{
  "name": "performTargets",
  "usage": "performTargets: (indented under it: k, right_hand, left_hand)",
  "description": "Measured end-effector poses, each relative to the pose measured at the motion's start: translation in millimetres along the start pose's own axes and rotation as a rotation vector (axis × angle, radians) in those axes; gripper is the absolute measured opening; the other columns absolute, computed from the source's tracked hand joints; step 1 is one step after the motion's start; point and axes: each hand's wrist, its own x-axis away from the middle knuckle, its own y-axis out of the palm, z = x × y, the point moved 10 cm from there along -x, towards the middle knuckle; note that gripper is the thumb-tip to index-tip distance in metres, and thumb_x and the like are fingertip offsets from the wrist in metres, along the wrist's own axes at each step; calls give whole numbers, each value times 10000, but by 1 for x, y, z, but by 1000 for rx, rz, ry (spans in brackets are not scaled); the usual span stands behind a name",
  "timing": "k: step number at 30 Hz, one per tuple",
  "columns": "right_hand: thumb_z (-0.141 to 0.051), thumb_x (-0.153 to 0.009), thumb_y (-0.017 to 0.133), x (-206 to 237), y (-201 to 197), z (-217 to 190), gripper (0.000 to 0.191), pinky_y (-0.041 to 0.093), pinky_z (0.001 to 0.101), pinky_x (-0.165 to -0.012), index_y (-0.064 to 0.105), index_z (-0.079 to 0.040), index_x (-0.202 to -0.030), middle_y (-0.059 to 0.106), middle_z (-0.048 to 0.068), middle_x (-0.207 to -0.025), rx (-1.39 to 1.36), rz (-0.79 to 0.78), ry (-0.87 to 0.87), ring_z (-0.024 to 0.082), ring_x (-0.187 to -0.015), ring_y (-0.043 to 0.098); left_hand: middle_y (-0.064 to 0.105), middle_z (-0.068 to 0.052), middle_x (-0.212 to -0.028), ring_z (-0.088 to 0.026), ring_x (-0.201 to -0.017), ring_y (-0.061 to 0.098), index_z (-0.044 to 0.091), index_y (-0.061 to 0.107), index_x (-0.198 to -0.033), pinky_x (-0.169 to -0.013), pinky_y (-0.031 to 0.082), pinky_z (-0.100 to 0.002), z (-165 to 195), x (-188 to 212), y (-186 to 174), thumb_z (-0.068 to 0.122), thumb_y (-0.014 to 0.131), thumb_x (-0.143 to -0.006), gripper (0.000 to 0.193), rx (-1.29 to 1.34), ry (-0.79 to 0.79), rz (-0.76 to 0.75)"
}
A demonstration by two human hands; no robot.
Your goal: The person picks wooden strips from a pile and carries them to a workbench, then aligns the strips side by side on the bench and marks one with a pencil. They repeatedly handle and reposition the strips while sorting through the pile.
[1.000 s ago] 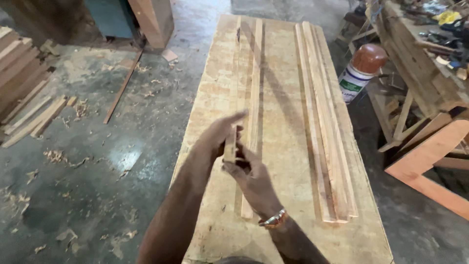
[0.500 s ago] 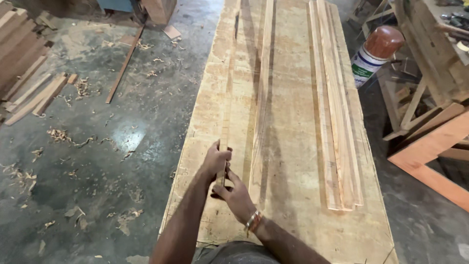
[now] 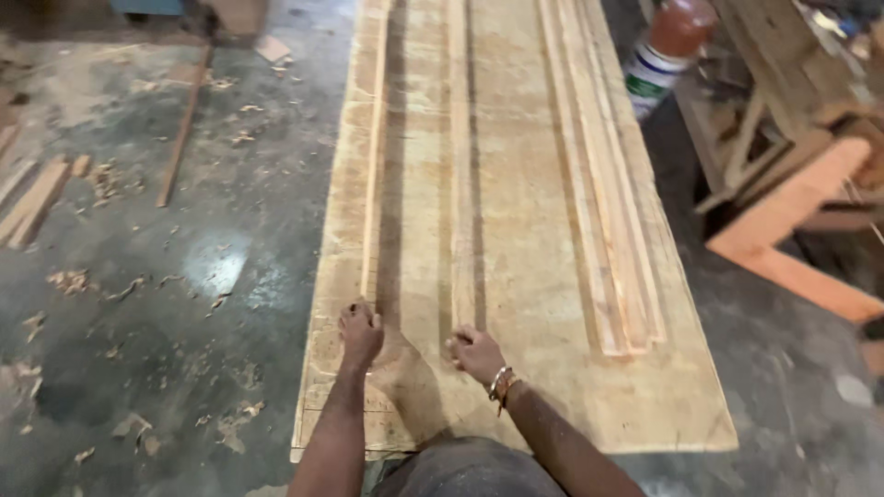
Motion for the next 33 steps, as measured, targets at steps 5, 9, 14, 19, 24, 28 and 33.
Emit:
performTargets:
  k: [5, 9, 14, 19, 24, 28, 33]
  right_hand:
    - [-295, -841, 686, 10, -113, -1, 348, 591, 406, -887, 748, -91, -1116, 776, 163, -1031, 295, 529, -158, 295, -982, 749]
    - [-212, -849, 667, 41, -212, 19, 311, 550, 460, -925, 720, -38, -1102, 734, 215, -1033, 417, 856, -123, 374, -1005, 699]
    - [-209, -809, 715, 80, -303, 41, 482, 468, 552, -1000, 621, -33, -1248, 571, 247, -1270, 603, 1153, 33, 457, -1214, 531]
    - [-349, -767, 781, 40, -351, 59, 682, 488, 576, -946, 550, 0, -1305, 486, 255, -1334, 618, 935, 94, 480, -1230, 485]
    - [-356, -803, 749, 11, -370, 68, 569, 556, 508, -984, 593, -36, -1247, 530, 199, -1344, 769, 736, 161, 409, -1239, 575]
    - [-321, -832, 723, 17, -367, 59, 539, 562, 525, -903, 539, -15, -1236, 518, 189, -1328, 695, 722, 70, 420, -1095, 638]
    - [-180, -760, 738, 72, -316, 17, 553, 558, 484, -855, 473, 46, -1190, 492, 236, -1202, 610, 750, -361, 420, -1040, 597]
  left_hand:
    - [586, -269, -1183, -458, -1134, 549, 21, 593, -1108, -972, 442, -590, 3, 1, 4, 230, 618, -943, 268, -142, 18, -4]
    - [609, -225, -1165, -435, -1168, 554, 58, 606, -1111, -1024, 435, -566, -1, 12, 0, 236, 629, -965, 231, -247, 0, 80]
    - [557, -235, -1255, -430, -1214, 499, 26, 592, -1236, -1007, 390, -586, 14, 39, 6, 252, 693, -890, 425, -321, -81, 270]
    - [558, -195, -1308, -395, -1243, 504, 45, 586, -1334, -1096, 383, -568, 83, 72, 45, 244, 695, -870, 517, -332, 108, 382]
    - [603, -182, -1251, -377, -1213, 533, 46, 649, -1237, -1061, 401, -543, 156, 114, 105, 126, 682, -842, 404, -67, 278, 280]
    - [652, -181, -1152, -366, -1112, 612, 52, 678, -1223, -964, 518, -449, 193, 131, 148, 95, 674, -878, 347, 126, 338, 87]
    - [750, -123, -1119, -237, -944, 740, 36, 645, -1290, -812, 594, -354, 243, 128, 234, 242, 644, -994, 360, 621, 128, -400]
